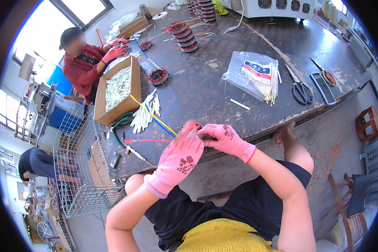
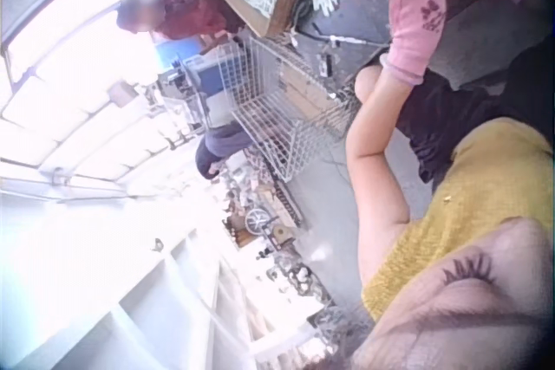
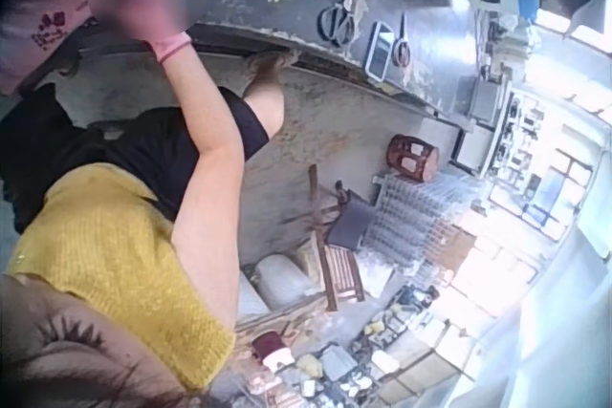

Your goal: The person trims colored wires on a motor stator using scissors and slides white insulation tubes over them. They use pliers to pull the wires through the stator frame and secure them into place.

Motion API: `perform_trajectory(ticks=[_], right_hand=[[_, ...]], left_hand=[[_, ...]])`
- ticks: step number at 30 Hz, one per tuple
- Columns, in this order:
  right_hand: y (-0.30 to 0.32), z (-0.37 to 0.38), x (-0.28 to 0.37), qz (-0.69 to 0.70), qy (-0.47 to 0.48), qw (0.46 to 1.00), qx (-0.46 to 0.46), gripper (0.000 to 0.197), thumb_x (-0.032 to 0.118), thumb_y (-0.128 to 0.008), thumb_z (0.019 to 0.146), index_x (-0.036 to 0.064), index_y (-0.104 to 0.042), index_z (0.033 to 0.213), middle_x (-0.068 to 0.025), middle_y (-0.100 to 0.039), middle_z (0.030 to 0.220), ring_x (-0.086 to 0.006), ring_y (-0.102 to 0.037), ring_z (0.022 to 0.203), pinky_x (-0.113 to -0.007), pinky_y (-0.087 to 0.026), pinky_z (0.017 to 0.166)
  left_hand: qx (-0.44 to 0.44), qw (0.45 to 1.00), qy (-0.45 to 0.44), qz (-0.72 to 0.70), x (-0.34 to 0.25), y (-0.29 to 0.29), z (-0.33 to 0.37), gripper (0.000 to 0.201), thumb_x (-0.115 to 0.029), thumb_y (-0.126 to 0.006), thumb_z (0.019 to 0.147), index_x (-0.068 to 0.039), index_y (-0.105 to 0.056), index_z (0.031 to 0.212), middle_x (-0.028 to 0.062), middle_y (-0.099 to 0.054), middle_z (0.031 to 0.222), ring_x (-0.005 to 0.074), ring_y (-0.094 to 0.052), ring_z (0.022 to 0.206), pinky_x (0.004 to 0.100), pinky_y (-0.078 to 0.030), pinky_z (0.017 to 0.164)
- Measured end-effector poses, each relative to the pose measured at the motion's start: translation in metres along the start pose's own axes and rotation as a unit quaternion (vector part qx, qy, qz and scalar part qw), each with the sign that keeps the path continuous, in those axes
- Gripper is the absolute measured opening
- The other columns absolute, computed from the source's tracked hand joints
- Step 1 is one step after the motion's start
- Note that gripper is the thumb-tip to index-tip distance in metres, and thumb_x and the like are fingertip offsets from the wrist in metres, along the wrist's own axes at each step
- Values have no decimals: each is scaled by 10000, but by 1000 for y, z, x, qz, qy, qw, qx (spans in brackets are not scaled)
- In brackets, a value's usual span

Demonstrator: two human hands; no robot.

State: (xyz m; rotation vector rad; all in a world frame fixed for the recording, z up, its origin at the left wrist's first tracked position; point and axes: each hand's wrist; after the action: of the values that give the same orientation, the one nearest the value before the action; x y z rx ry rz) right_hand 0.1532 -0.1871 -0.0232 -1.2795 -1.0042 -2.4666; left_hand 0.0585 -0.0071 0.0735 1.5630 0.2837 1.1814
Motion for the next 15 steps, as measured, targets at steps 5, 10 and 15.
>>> perform_trajectory(ticks=[5, 10, 15], right_hand=[[6, -7, 10, 2, -10, 1000, 22, 365, 247, -735, 840, 151, -656, 1183, -53, -671, 1141, -256, -686, 935, -364, -555, 790], [-5, -12, 6, -58, 53, 996, -31, 322, 222, -730, 830, 186, -674, 1145, -35, -667, 1105, -252, -686, 877, -368, -552, 745], [-11, -7, 10, -156, 127, 978, -57, 224, 226, -722, 833, 182, -671, 1047, 3, -626, 944, -223, -667, 781, -376, -526, 656]], left_hand=[[-34, 988, 43, -146, 7, -15, -15, 248, -144, -601, 832, -115, -647, 1075, 110, -601, 1191, 339, -452, 1354, 481, -409, 1085], [-99, 978, 48, -179, 11, -27, -19, 312, -150, -670, 746, -139, -670, 1057, 31, -630, 1078, 310, -597, 1128, 497, -464, 1012], [-133, 955, 111, -242, 4, -46, -29, 303, -136, -704, 712, -158, -672, 1012, 23, -647, 1017, 294, -633, 1021, 442, -515, 912]])
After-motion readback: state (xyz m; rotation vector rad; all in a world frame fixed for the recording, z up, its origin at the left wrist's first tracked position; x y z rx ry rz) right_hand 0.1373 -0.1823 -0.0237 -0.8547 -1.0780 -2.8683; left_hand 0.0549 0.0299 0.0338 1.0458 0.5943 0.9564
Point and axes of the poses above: each hand's wrist, its own z-axis towards the middle knuckle, its own y-axis out of the back of the hand, x = y × z
